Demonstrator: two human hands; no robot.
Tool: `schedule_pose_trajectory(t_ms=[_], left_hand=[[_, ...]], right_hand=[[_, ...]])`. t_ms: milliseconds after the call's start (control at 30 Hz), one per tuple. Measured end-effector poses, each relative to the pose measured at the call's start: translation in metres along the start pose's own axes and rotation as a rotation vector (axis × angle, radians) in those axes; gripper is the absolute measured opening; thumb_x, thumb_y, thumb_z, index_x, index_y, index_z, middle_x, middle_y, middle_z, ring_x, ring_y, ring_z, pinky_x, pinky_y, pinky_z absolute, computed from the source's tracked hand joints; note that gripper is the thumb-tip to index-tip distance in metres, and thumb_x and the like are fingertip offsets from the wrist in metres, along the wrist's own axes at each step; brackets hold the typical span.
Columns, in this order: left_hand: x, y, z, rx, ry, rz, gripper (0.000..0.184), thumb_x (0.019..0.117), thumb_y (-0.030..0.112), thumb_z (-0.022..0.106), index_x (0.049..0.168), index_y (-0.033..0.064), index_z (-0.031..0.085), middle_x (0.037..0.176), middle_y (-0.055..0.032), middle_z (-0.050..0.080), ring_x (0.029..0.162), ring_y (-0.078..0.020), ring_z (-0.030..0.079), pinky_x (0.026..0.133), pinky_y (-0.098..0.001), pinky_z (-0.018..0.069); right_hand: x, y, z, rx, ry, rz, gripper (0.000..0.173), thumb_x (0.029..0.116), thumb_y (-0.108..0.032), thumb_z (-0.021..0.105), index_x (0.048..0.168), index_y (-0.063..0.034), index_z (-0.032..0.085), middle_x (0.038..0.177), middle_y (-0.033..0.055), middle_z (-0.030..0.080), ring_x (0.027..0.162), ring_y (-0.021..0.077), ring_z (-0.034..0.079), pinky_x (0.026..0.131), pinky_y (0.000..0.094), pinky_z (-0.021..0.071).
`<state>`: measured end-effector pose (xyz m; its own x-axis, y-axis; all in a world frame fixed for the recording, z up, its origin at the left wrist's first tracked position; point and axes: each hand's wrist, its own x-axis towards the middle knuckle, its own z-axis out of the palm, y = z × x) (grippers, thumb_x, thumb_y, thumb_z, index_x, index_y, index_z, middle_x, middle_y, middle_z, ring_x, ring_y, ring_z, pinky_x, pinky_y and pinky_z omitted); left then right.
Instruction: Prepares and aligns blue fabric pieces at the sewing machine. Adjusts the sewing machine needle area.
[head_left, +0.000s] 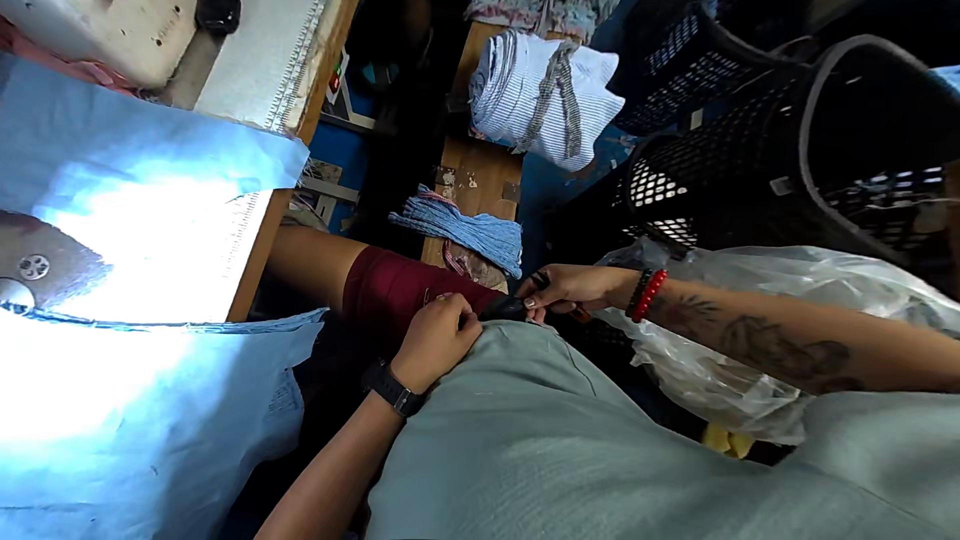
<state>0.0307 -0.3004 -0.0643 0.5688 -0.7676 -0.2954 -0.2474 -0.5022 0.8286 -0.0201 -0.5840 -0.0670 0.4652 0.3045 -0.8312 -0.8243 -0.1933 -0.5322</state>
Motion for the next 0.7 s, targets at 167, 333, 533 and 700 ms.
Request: schedule_pose_trajectory(t_ms=[167, 333, 533, 700], left_hand=[[0.007, 0.003, 0.003, 0.032, 0.008, 0.057, 0.029, 0.1011, 0.019, 0.052, 0.105, -0.0039, 0.069, 0.108, -0.0194, 0.070, 0.108, -0.0301, 0.067, 0.096, -0.0458, 0.0527], [0.013, 0.009, -0.019, 0.105, -0.171, 0.032, 0.030, 0.1031, 0.018, 0.049, 0.108, -0.0047, 0.069, 0.114, -0.0215, 0.069, 0.115, -0.0336, 0.065, 0.100, -0.0510, 0.0498], [-0.107, 0.010, -0.042, 0.034, 0.947, 0.094, 0.016, 0.0976, 0.010, 0.061, 0.104, 0.0044, 0.075, 0.107, -0.0098, 0.072, 0.104, -0.0162, 0.067, 0.094, -0.0325, 0.0561], [-0.254, -0.023, -0.062, 0.393, 1.465, -0.583, 0.045, 0.1054, 0.022, 0.049, 0.135, -0.0106, 0.054, 0.141, -0.0296, 0.053, 0.138, -0.0344, 0.047, 0.116, -0.0440, 0.0377]], right_hand=[[-0.002, 0.013, -0.001, 0.049, 0.011, -0.048, 0.014, 0.1013, -0.002, 0.054, 0.108, -0.0043, 0.067, 0.074, -0.0018, 0.070, 0.049, -0.0024, 0.053, 0.043, 0.0119, 0.0376], [0.021, 0.009, -0.020, -0.156, -0.063, 0.007, 0.010, 0.0960, -0.008, 0.058, 0.104, -0.0104, 0.065, 0.067, -0.0045, 0.067, 0.042, -0.0019, 0.045, 0.038, 0.0138, 0.0327], [0.032, -0.103, -0.007, -0.867, -0.008, -0.165, 0.021, 0.1021, -0.011, 0.062, 0.114, 0.0056, 0.068, 0.097, 0.0187, 0.071, 0.080, 0.0263, 0.069, 0.079, 0.0480, 0.0584], [0.090, -0.165, 0.107, -0.934, 0.027, -0.998, 0.021, 0.0995, -0.024, 0.066, 0.111, -0.0102, 0.076, 0.110, 0.0046, 0.074, 0.100, 0.0166, 0.071, 0.091, 0.0433, 0.0583]])
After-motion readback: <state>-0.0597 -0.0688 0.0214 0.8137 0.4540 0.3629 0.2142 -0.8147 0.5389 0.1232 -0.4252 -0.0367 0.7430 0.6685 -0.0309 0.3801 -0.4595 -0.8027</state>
